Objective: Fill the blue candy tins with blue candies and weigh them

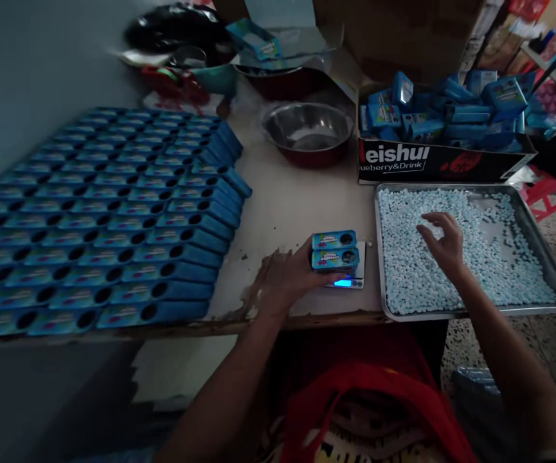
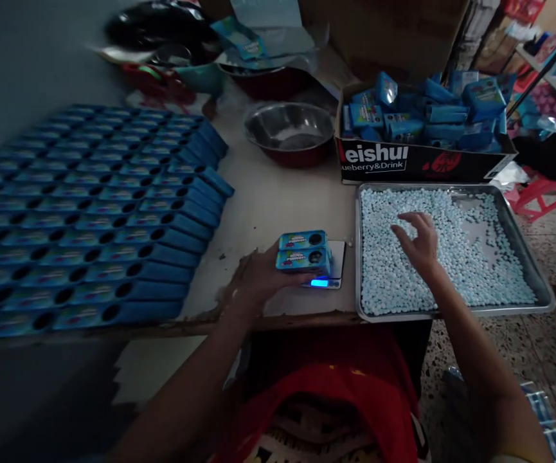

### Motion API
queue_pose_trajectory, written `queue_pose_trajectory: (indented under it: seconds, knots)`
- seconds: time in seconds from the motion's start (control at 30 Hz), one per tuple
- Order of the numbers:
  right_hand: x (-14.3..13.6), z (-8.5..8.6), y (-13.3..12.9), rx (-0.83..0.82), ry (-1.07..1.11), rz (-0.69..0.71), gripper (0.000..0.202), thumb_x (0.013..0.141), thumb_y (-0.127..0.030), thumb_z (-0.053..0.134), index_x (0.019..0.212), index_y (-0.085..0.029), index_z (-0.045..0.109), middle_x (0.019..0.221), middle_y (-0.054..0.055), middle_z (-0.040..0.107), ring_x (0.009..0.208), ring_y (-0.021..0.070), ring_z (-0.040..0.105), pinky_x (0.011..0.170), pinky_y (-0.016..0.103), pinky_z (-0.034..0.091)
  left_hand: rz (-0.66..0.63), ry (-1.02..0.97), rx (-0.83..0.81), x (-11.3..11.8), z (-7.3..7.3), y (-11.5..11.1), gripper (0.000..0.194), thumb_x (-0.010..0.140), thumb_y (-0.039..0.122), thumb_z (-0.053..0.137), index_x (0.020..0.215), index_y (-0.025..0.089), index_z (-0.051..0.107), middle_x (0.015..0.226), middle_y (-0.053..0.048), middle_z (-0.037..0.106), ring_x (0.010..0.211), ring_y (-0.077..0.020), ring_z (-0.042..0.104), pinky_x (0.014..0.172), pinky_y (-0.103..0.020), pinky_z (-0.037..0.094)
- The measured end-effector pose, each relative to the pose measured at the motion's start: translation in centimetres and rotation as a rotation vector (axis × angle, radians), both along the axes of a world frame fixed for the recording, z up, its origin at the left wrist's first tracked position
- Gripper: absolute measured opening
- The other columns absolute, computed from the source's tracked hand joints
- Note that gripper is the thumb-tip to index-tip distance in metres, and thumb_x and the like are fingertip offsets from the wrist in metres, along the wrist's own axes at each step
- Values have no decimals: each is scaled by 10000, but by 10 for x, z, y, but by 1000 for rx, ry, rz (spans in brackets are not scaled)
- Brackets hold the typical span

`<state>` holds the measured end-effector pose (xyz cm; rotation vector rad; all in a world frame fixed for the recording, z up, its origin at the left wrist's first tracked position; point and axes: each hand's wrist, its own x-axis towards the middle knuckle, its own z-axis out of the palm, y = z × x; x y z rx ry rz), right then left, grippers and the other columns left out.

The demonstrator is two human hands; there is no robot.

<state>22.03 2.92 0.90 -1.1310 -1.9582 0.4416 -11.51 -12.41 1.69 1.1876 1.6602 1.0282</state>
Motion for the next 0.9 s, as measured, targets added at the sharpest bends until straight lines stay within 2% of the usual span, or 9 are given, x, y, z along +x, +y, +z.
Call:
queue_pose_trajectory:
  seconds: [0.13, 0.23, 0.33, 0.43, 0.53, 0.6, 0.67, 0.8, 0.9]
  knots:
    - [-60, 29, -23, -378, 79, 434, 369, 999, -497, 774, 1279, -257, 798, 1243, 99, 821, 1100, 270, 765, 956, 427, 612, -132, -139, 27, -3, -16, 13, 709, 556, 483, 1039, 1164, 249, 760, 1046, -99, 864, 952, -339, 844, 861, -474, 711]
    - [-94, 36, -31, -563, 110, 586, 425, 1061, -521, 676, 1379, -257, 774, 1341, 84, 807, 1231, 265, 747, 1066, 417, 586, -200, -216, 14, -9, -29, 19, 777, 549, 523, 1026, 1224, 245, 760, 1080, -107, 865, 984, -336, 843, 899, -492, 703]
    - [-106, 32, -29, -623, 116, 580, 467, 1105, -573, 586, 1371, -243, 783, 1310, 75, 814, 1229, 264, 740, 1087, 420, 571, -210, -194, 4, -21, -33, 17, 774, 544, 556, 1024, 1231, 281, 797, 1060, -76, 872, 1059, -363, 838, 942, -504, 697]
    - [-101, 27, -15, -552, 51, 493, 486, 1132, -554, 517, 1401, -239, 770, 1284, 98, 819, 1192, 280, 742, 1034, 441, 575, -234, -201, 6, -39, -29, 4, 763, 620, 551, 1010, 1315, 310, 808, 1242, -81, 861, 1238, -386, 800, 1066, -511, 662]
    - [-95, 28, -1, -319, -311, 396, 328, 1054, -363, 644, 1268, -203, 835, 1186, 136, 818, 1140, 316, 710, 1041, 481, 522, -243, -318, 31, -62, -25, -15, 850, 678, 491, 1014, 1463, 291, 755, 1537, -131, 738, 1435, -416, 697, 1175, -519, 605]
    - [-97, 30, 2, -213, -649, 405, 205, 975, -259, 727, 1094, -187, 878, 1131, 162, 797, 1131, 347, 670, 1006, 487, 490, -167, -438, 70, -78, -26, -26, 885, 683, 481, 1029, 1495, 295, 730, 1575, -153, 708, 1442, -435, 687, 1160, -537, 617]
    - [-106, 31, 1, -166, -904, 432, 132, 949, -242, 770, 950, -170, 881, 1122, 199, 771, 1141, 378, 636, 954, 486, 465, -28, -467, 119, -91, -29, -29, 859, 693, 490, 1044, 1466, 286, 732, 1499, -147, 759, 1377, -420, 725, 1150, -553, 623]
    - [-127, 27, -3, -125, -1102, 384, 167, 965, -232, 764, 863, -141, 860, 1092, 238, 754, 1108, 392, 608, 905, 490, 413, 234, -268, 250, -104, -42, -4, 822, 663, 570, 1067, 1307, 167, 752, 1283, -88, 836, 1203, -324, 758, 1189, -508, 599]
    - [-133, 20, -2, -107, -1108, 346, 198, 977, -186, 711, 833, -162, 844, 1038, 215, 756, 1072, 375, 610, 898, 489, 387, 246, -256, 302, -103, -53, 29, 895, 632, 644, 1059, 1278, 121, 727, 1218, -61, 826, 1139, -269, 751, 1151, -456, 618]
